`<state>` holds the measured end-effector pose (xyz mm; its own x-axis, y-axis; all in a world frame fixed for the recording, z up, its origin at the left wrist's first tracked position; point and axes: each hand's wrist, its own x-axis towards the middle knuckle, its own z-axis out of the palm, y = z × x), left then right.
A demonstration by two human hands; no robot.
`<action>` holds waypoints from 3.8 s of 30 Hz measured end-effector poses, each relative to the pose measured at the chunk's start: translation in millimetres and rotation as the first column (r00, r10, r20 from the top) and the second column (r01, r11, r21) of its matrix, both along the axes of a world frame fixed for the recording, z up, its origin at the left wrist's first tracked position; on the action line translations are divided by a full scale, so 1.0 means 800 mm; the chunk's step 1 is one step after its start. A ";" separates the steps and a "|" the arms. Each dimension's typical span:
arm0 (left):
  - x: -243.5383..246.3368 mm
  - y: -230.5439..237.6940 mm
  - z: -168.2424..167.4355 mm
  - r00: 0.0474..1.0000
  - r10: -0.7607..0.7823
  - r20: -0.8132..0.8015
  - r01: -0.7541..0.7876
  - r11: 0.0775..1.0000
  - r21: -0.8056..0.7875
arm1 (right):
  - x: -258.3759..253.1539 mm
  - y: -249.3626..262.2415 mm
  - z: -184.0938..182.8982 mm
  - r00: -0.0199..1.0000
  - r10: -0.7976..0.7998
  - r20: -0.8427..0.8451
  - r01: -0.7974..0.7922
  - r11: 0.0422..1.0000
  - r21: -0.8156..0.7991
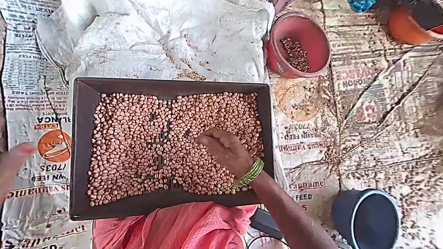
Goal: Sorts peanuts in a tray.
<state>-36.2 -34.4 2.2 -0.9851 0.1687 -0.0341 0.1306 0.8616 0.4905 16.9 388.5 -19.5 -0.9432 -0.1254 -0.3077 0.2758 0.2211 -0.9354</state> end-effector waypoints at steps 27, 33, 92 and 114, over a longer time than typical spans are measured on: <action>0.060 0.151 -0.088 0.980 -0.144 0.137 0.141 0.989 0.033 | -0.022 0.011 -0.012 0.966 0.205 -0.154 -0.104 0.862 0.495; 0.112 0.259 -0.044 0.733 -0.484 0.478 0.213 0.831 0.515 | -0.052 -0.021 -0.011 0.933 0.301 -0.195 -0.153 0.826 0.542; -0.053 0.184 -0.062 0.903 -0.395 0.168 0.391 0.919 0.055 | -0.037 -0.029 -0.029 0.940 0.340 -0.020 -0.312 0.882 0.353; 0.008 0.226 -0.047 0.774 -0.623 0.113 0.590 0.774 0.231 | -0.003 -0.034 -0.032 0.741 0.667 0.078 -0.366 0.304 0.879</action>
